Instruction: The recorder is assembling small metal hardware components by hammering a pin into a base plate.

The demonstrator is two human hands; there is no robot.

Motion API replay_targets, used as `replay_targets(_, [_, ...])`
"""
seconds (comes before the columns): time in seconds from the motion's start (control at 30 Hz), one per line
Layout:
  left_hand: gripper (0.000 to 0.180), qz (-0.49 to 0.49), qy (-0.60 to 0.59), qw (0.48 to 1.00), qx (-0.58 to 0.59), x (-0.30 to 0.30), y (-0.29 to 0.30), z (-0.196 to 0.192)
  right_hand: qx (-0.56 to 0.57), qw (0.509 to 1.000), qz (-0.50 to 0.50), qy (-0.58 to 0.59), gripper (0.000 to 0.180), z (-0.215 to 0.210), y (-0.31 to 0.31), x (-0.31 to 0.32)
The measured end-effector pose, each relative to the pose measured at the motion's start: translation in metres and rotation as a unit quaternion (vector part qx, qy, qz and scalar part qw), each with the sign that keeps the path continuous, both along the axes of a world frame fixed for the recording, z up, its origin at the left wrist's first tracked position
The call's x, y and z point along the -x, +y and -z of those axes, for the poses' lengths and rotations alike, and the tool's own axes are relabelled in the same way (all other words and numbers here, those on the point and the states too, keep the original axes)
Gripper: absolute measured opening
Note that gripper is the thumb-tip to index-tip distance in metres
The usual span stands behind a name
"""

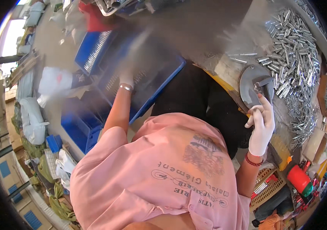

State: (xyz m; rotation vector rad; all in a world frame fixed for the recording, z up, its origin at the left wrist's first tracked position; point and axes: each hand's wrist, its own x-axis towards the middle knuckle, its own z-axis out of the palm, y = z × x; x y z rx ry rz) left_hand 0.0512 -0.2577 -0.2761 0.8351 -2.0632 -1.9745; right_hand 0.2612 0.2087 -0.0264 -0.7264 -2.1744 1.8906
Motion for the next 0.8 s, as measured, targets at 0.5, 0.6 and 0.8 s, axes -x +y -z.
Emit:
replay_targets(0.5, [0.039,0.011,0.052,0.897,0.438,0.044,-0.012,-0.011,0.031,0.999,-0.015,-0.001,0.038,0.005,0.005,-0.001])
replay_targets(0.6, [0.02,0.04,0.229,0.875,0.425,0.04,0.063,-0.13,0.084,0.996,-0.016,-0.008,0.037,0.003,0.005,-0.002])
replay_targets(0.8, [0.016,0.45,0.428,0.722,0.304,0.007,0.245,-0.262,0.07,0.997,-0.032,-0.029,0.027,-0.004,0.009,-0.013])
